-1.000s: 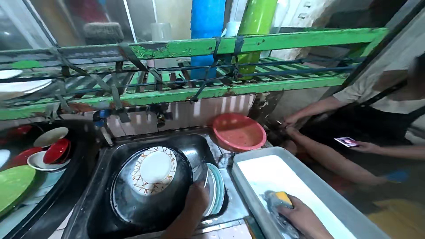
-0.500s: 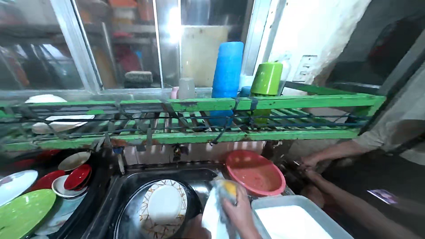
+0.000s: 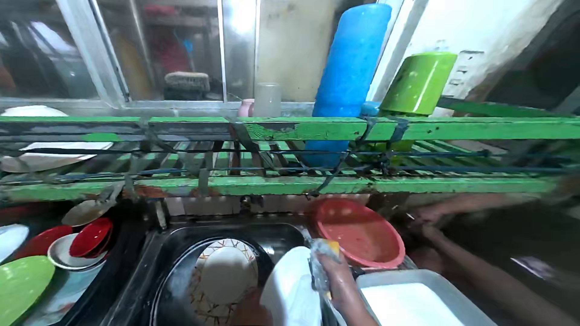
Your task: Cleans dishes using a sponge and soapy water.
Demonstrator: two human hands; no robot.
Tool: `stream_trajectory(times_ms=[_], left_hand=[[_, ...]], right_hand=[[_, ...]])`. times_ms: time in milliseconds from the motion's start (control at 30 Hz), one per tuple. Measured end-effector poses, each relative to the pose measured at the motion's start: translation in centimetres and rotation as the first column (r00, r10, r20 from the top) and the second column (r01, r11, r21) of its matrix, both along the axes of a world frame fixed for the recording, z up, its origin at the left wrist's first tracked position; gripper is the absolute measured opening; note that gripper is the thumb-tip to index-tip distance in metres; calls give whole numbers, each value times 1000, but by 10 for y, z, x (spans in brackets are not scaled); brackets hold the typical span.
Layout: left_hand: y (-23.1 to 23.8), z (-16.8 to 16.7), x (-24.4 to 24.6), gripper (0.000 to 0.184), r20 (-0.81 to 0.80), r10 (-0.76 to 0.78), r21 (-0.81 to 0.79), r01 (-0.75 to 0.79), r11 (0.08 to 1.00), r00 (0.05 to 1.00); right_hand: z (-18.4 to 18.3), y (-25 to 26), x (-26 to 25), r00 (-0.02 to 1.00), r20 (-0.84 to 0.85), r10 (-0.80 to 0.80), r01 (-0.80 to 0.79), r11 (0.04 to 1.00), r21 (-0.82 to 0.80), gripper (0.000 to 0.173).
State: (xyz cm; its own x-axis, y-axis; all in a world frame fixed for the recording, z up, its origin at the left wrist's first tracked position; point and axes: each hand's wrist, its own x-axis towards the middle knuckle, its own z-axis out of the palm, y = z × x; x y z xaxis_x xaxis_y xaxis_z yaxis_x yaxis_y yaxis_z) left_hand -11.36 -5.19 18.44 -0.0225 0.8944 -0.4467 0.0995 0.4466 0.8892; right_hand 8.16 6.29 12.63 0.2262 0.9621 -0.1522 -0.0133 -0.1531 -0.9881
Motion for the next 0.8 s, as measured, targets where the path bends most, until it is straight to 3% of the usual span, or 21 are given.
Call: stream_trajectory(times_ms=[67,100,167,200,233,267,300,367,433,500,567,600,633,700,800], left_hand=[[13,2,-5,39,16,-58,-130,59,990,998],[22,2,-6,37,13,-116,-155,116,981,993],[36,4,-4,38,-2,-181,-108,180,978,983],[40,4,-2,37,-8,-179,-71,178,981,984],[41,5,0,41,-10,-152,-55,151,987,988],[39,7,2,46,-16,-109,-64,108,992,994],[35,8,2,50,-20,-68,-82,66,994,997],[27,7,0,52,2,16,-101,-16,995,1000],[25,5,-4,46,51,2,-145,5,989,999],[27,4,-5,41,84,-101,-186,116,976,991],[30,3,-1,34,110,-145,-90,155,984,983],[29,3,1,29,133,-100,-41,106,994,986],[28,4,2,33,173,-27,-28,32,999,985],[23,7,0,44,223,118,-68,-105,992,968],[20,1,1,43,288,297,-79,-287,955,910]], right_hand=[[18,-14,-4,964,252,82,-102,993,67,65],[28,-25,-12,905,394,159,-229,964,138,63],[29,-35,-30,774,607,179,-477,795,374,51],[24,-33,-35,758,634,153,-521,727,447,50],[19,-30,-35,793,585,167,-494,739,458,53],[16,-26,-31,869,455,195,-395,828,399,56],[15,-18,-24,942,290,168,-248,931,267,59],[6,5,-7,994,104,31,-37,998,56,60],[12,4,-2,970,232,79,-84,996,15,64],[34,-19,-17,847,474,243,-314,946,76,64],[39,-34,-40,732,634,247,-535,786,311,55],[37,-35,-46,738,641,210,-555,729,400,52],[32,-30,-45,789,581,197,-509,740,440,52],[24,-12,-27,904,397,158,-286,913,289,52],[9,7,-7,924,380,46,-100,987,123,62]])
